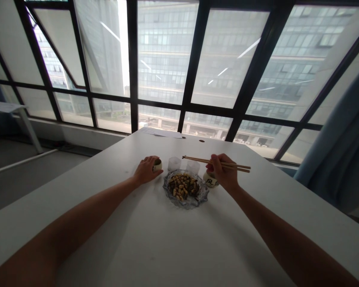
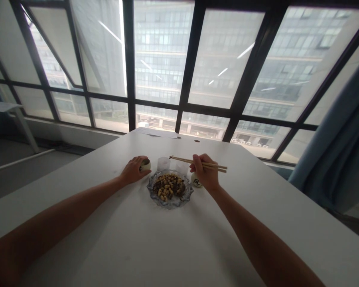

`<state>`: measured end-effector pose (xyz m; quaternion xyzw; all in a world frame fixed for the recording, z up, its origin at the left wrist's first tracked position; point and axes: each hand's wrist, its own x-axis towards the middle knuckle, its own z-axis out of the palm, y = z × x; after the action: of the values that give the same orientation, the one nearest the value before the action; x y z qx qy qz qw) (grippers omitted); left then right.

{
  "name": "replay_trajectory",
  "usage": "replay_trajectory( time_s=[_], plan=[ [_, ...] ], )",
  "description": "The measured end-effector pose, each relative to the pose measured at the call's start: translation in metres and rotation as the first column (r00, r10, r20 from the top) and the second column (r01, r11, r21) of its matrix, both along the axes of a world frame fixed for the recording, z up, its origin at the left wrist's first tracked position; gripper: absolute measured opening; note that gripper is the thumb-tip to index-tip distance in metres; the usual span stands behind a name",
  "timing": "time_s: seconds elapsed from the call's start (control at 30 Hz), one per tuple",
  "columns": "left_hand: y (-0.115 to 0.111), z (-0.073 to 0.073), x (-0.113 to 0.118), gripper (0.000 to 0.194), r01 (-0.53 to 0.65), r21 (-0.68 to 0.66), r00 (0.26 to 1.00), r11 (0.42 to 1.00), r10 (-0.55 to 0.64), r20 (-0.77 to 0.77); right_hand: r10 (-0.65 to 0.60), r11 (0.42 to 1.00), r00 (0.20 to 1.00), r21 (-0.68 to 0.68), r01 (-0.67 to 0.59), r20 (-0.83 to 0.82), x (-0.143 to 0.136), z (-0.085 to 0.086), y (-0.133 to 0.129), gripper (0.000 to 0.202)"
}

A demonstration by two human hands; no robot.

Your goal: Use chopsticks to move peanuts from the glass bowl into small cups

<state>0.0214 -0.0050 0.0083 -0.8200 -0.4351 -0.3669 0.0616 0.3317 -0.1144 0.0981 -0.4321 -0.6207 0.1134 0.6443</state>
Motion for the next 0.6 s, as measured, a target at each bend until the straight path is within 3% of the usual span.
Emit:
replay_trajectory(
  time_s=[0.17, 0.3, 0.47, 0.6],
  plan=[
    [0.001, -0.002, 0.001, 0.051, 0.023, -0.006, 1.000, 1.000, -0.023, -0.001, -0.045, 0.998, 0.985, 0.057, 0.036, 0.168, -0.012, -0.013, 0.026, 0.045],
    [0.002, -0.004, 0.001, 0.051, 0.043, 0.003, 0.999, 0.999, -0.043, 0.025, 0.060, 0.996, 0.951, -0.084, -0.036, 0.303, -0.018, -0.015, 0.034, 0.047],
    [0.008, -0.009, 0.001, 0.063, 0.067, -0.022, 0.985, 0.998, -0.062, 0.162, 0.079, 0.993, 0.994, -0.094, -0.071, 0.077, -0.009, -0.008, 0.016, 0.049],
    [0.013, -0.009, -0.004, 0.078, 0.048, -0.248, 0.955, 0.968, 0.029, 0.295, 0.070, 0.991, 0.997, -0.108, -0.073, -0.031, 0.004, -0.006, -0.018, 0.050]
  ],
)
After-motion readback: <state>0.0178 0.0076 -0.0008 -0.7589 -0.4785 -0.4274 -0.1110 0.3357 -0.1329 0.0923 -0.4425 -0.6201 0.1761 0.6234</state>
